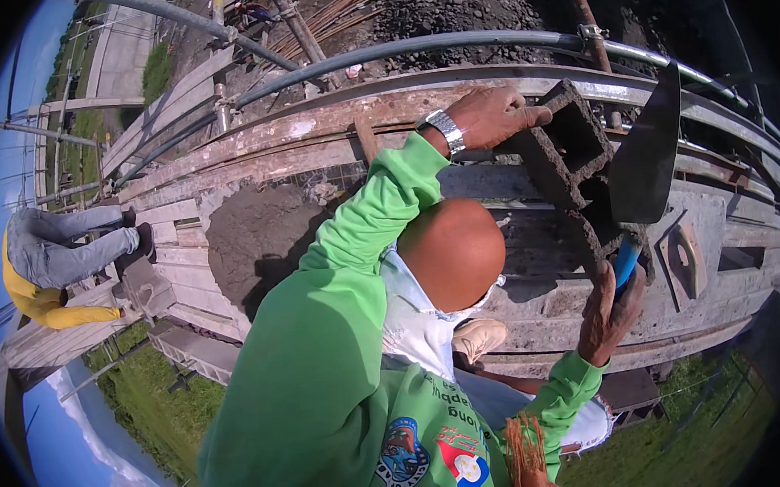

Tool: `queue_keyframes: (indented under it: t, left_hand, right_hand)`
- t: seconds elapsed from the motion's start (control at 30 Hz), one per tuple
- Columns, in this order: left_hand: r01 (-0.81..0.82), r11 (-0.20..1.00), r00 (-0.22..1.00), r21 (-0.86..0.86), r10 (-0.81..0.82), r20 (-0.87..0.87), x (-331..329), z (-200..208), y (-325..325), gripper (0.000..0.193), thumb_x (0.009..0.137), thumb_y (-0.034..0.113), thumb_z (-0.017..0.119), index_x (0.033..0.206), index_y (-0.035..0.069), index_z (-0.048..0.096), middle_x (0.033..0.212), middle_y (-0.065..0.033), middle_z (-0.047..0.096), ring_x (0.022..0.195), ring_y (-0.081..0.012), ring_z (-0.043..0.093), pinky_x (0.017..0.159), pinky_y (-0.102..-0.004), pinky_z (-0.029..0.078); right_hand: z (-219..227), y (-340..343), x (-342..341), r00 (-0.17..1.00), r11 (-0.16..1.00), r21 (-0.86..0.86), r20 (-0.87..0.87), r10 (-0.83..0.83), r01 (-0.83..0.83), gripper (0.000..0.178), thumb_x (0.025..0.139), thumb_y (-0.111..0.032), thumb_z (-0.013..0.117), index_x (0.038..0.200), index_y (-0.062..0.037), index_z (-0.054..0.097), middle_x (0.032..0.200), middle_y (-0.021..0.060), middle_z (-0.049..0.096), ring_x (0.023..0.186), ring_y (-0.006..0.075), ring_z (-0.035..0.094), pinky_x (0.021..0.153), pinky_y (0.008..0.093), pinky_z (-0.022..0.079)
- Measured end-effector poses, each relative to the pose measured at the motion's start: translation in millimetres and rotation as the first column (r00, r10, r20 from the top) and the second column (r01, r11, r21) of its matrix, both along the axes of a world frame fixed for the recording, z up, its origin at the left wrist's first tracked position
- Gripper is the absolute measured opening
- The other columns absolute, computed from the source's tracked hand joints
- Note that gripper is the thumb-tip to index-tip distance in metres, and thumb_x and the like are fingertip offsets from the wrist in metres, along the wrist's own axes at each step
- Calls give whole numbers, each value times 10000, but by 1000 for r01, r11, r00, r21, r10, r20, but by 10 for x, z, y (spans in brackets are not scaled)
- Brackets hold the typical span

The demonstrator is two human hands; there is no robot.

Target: The person scoops wet concrete with a trowel and spreads it along a row of hollow concrete blocks. They then place a block into the mortar bed, tap it to level it, and continue applying mortar to the joints. The process repeats as additional blocks are laid and aligned.

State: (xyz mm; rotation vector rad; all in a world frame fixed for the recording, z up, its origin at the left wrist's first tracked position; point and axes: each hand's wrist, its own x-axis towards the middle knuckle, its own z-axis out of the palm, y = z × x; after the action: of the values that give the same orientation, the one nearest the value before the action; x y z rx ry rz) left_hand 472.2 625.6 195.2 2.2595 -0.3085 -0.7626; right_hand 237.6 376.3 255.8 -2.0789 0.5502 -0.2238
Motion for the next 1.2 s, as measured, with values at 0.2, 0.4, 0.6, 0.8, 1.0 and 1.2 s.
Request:
queue_keyframes:
  t: [0.2,0.4,0.6,0.8,1.0,1.2]
  left_hand:
    - [-528,807,702,-264,240,-671,-1337,13,1169,976,916,822,522,1360,-43,598,1364,-231,638,1288,-334,622,1100,-476,479]
    - [-951,-222,202,-216,85,-976,-2449,-1120,1603,564,1020,420,660,1434,71,501,1399,-153,565,1311,-327,553,1110,-519,459]
    - [-986,-166,-72,-31,580,-811,-3505,-1337,2654,555,1034,298,664,1468,10,471,1429,-155,574,1309,-285,545,1140,-478,441]
    - [-985,81,-44,153,735,-676,-3776,-1345,2730,561,1031,293,668,1470,5,468,1420,-154,578,1297,-281,552,1129,-471,448]
    - [-907,362,135,214,731,-669,-3434,-1345,2357,567,1029,289,672,1471,1,466,1412,-152,582,1284,-278,560,1118,-464,455]
    - [-768,572,293,288,713,-637,-3162,-899,2205,573,1026,284,675,1473,-4,463,1403,-151,587,1272,-274,567,1108,-457,462]
  right_hand:
    - [-788,896,1072,717,713,-76,-89,691,-697,395,963,-244,713,1278,-37,594,987,268,700,880,483,673,725,516,534]
    - [-1460,1839,920,206,176,227,114,972,-958,427,981,-328,655,1295,-41,628,1184,226,661,1068,467,654,868,536,528]
    - [-681,472,829,585,587,40,164,794,-809,296,1028,-292,632,1141,-19,655,994,200,632,938,426,649,799,500,518]
    - [97,-1128,249,930,891,-279,-192,314,-359,345,860,-71,776,1173,-6,646,1049,134,655,966,320,686,820,377,563]
    - [-1080,-1234,-160,786,685,-417,-472,399,-598,277,843,-97,675,1094,-53,568,974,121,608,960,321,632,780,434,549]
    - [-1111,-1173,69,844,833,-333,-469,259,-441,90,849,-91,641,907,-47,695,865,175,749,865,379,755,738,488,596]
